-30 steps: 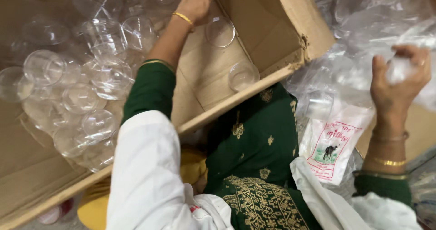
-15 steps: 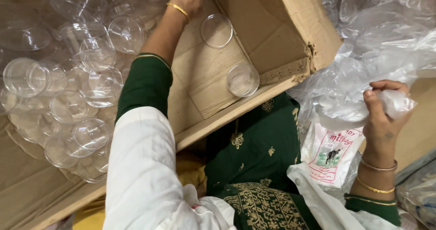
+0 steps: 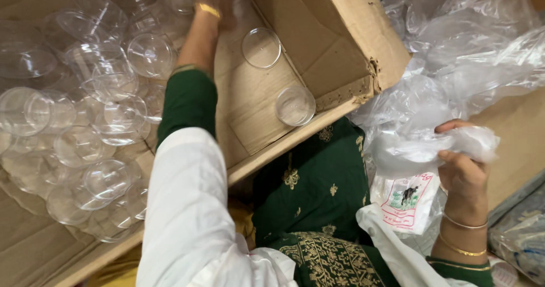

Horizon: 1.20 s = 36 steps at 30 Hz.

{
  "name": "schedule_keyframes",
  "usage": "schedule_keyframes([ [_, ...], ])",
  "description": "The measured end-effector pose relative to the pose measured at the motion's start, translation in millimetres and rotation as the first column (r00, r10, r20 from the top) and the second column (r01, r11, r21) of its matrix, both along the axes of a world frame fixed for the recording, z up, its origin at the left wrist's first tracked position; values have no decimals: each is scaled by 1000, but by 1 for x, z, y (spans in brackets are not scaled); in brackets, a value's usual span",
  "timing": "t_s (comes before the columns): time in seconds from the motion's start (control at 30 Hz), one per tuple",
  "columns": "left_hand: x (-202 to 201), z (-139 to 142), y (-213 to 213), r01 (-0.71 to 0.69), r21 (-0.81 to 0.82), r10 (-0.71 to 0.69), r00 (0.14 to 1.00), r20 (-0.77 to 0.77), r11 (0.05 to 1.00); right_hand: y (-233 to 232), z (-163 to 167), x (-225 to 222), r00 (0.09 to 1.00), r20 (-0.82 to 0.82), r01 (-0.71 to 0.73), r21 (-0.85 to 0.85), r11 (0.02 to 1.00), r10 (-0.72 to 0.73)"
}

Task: The person sits on the floor next to a cardboard box of clear round plastic containers. They take containers from the box one at a time, insert each into a clear plastic bag, and place the bagged containers into a pile beside them, repeating this packing cycle throughout the episode.

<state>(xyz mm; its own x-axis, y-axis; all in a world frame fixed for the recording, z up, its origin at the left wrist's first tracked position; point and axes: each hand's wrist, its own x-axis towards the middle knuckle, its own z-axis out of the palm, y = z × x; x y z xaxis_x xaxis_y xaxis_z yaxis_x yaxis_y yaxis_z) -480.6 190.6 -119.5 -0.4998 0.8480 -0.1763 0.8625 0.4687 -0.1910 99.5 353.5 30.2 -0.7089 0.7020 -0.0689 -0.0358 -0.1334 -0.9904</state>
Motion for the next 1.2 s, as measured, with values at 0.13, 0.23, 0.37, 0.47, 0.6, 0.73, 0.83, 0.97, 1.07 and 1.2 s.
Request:
schedule_keyframes([
  [0.13,63,7,-29,105,-51,-103,994,43,993,-7,-9,14,999,4,47,94,994,-48],
  [0.23,97,22,-51,140,53,-145,985,93,989,-12,-10,35,984,-173,-1,270,963,50],
  [0.37,113,96,-75,54,558,-132,986,101,828,-29,1,68,950,-308,135,234,963,-59],
  [0.47,157,177,-102,30,843,-220,970,105,537,-44,15,89,924,-368,213,271,939,-103],
  [0.6,300,235,-136,266,899,-670,742,40,348,-62,31,106,907,-370,300,225,927,-203],
  [0.73,430,219,-147,190,716,-569,752,334,671,-78,50,117,935,-274,344,541,768,-226],
  [0.83,466,195,-149,117,481,-358,819,448,869,-94,64,123,915,-375,347,545,763,-149],
  [0.97,469,185,-155,28,595,-293,888,354,803,-115,68,128,908,-395,358,553,752,-142],
  [1.07,470,195,-160,71,711,-321,920,224,700,-127,59,124,899,-412,314,377,871,-145],
  [1.2,489,218,-164,-14,902,-477,845,242,432,-143,43,105,912,-370,309,329,892,-180],
])
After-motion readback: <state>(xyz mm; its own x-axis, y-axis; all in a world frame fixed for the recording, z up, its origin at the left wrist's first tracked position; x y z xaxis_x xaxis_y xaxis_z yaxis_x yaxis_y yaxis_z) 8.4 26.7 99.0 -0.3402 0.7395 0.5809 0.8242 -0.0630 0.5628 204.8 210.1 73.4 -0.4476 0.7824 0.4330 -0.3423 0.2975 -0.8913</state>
